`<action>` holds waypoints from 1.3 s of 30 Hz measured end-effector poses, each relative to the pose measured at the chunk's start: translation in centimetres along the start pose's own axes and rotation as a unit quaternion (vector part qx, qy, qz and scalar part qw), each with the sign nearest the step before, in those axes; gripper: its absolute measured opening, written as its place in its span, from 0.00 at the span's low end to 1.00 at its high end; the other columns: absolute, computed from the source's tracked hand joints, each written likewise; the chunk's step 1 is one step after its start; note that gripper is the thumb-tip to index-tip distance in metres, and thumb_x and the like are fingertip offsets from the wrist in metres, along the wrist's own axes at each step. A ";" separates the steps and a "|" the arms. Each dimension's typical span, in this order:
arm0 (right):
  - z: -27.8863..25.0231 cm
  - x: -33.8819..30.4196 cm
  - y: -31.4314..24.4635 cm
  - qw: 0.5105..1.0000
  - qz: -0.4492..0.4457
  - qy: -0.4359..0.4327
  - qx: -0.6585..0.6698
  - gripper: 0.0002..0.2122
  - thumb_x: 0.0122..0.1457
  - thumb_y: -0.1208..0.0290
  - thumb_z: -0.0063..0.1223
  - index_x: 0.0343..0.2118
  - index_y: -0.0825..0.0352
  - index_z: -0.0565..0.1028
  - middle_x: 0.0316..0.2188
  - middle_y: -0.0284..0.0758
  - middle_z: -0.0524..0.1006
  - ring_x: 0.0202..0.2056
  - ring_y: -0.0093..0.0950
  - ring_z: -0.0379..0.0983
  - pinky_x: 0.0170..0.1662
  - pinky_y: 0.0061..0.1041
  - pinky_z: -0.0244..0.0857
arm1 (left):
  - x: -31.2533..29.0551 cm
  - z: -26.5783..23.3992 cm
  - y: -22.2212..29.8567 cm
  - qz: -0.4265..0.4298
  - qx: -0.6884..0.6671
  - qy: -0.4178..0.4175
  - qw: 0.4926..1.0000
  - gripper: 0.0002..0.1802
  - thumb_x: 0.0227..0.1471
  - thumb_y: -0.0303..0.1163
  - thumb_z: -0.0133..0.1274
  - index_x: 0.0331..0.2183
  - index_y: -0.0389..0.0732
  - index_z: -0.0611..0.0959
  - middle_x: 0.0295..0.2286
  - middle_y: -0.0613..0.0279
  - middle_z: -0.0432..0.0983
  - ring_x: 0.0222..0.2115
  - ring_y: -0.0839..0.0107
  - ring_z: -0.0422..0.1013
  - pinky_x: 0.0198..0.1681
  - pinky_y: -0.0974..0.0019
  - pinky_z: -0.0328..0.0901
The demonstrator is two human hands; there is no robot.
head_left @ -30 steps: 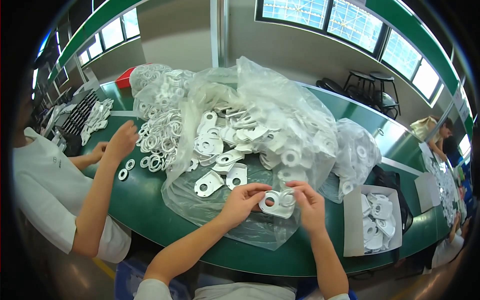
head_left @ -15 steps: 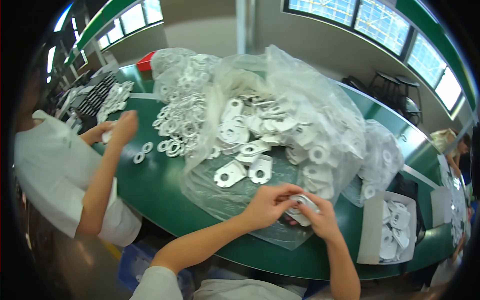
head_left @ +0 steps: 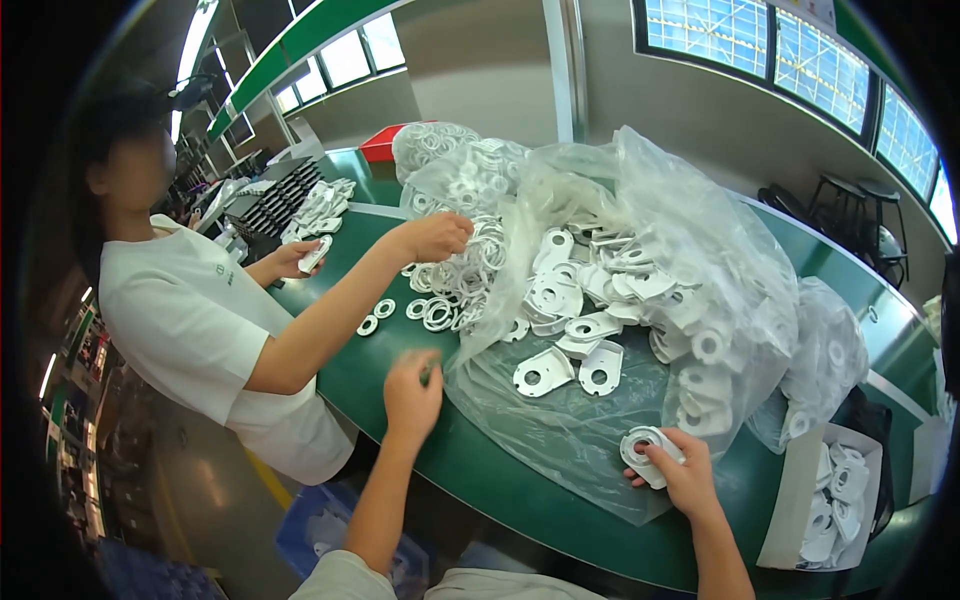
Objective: Assembling small white plastic parts into finished components at a workbench.
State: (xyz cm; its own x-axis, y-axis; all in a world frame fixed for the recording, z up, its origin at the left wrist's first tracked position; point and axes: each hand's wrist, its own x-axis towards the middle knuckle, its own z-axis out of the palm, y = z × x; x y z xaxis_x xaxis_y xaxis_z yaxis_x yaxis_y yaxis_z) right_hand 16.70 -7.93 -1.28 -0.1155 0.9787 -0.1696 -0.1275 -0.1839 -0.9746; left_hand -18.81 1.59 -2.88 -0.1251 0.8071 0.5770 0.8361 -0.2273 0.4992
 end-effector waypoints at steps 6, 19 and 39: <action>-0.2 0.0 0.4 1.000 -0.006 -0.006 0.001 0.09 0.58 0.79 0.46 0.39 0.79 0.72 0.31 0.45 0.77 0.28 0.33 0.78 0.28 0.25 0.75 | 6.2 3.4 -5.1 -0.014 0.082 -0.069 0.994 0.11 0.43 0.31 0.61 0.33 0.42 0.84 0.39 0.57 0.71 0.43 0.56 0.66 0.43 0.59 0.64; -0.5 0.3 -0.1 1.000 0.002 -0.003 0.016 0.10 0.60 0.77 0.45 0.41 0.78 0.71 0.32 0.44 0.77 0.29 0.33 0.78 0.30 0.26 0.75 | 1.3 1.1 1.1 0.010 -0.072 0.141 0.987 0.06 0.50 0.25 0.56 0.30 0.31 0.82 0.27 0.53 0.79 0.21 0.64 0.74 0.25 0.68 0.68; -1.2 0.3 -0.2 0.998 0.024 -0.010 0.065 0.12 0.62 0.73 0.46 0.45 0.77 0.69 0.36 0.43 0.76 0.32 0.33 0.79 0.34 0.26 0.76 | 1.0 6.2 17.7 0.031 -0.432 -0.370 0.822 0.06 0.54 0.27 0.54 0.34 0.35 0.80 0.21 0.70 0.73 0.17 0.86 0.65 0.18 0.79 0.58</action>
State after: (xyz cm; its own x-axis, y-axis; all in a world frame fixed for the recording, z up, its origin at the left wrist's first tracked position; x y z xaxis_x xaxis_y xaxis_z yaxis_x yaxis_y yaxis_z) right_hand 17.86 -7.48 -1.36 -0.1433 0.9668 -0.2114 -0.2473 -0.2418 -0.9383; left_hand -0.78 1.79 2.56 0.5310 0.8164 0.2272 0.0967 -0.3247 0.9409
